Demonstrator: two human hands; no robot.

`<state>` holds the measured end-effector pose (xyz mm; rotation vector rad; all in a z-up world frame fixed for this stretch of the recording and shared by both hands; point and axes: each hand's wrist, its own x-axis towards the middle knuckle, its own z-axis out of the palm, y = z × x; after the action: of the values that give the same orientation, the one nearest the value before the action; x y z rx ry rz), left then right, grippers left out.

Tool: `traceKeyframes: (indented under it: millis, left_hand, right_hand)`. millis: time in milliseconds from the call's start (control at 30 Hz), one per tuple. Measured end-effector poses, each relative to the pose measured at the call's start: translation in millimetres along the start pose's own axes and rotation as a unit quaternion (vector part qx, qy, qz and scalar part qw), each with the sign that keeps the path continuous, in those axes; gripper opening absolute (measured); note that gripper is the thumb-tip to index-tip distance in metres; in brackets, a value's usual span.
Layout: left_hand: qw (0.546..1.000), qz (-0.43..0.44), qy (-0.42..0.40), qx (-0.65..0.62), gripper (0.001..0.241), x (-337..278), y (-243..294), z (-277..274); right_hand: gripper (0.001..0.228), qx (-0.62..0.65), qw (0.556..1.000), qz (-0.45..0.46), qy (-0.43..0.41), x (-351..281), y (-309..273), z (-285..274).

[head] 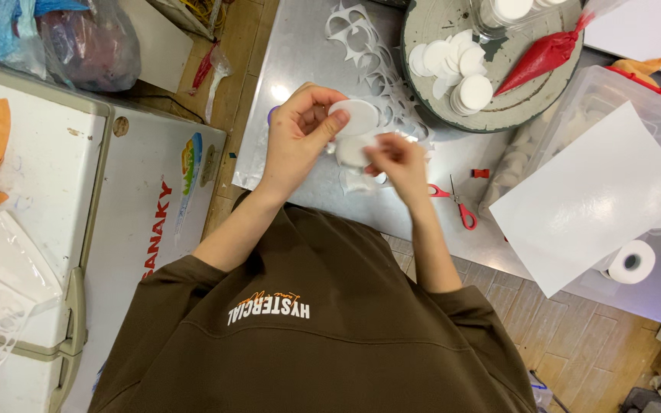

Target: The person uses a purple circle punch to cut multiple circles from a sheet of white fondant, then sorts and stacks the finished circles onto a plate.

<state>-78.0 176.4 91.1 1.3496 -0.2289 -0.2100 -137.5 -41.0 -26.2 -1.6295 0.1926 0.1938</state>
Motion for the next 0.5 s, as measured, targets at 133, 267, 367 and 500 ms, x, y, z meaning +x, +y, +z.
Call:
traceKeyframes:
  millis: [133,267,367,500]
  left_hand:
    - [0.998,-0.052,0.007,-0.047,0.012,3,-8,0]
    - [0.995,-0.068,0.023,-0.065,0.010,1,-11,-1]
    - [0.994,-0.076,0.024,-0.080,0.010,-2,-14,-4]
    - [0.997,-0.054,0.013,-0.058,0.012,-2,-21,-8]
  right_hand:
    - [0.022,-0.233,0.960,0.079,-0.132,21,92,58]
    - [0.037,-0.336,0.937,-0.079,-0.052,30,136,90]
    - [0.059,-0.383,0.916,-0.117,-0.027,33,127,94]
    - [0.049,-0.238,0.968,-0.075,0.032,28,71,77]
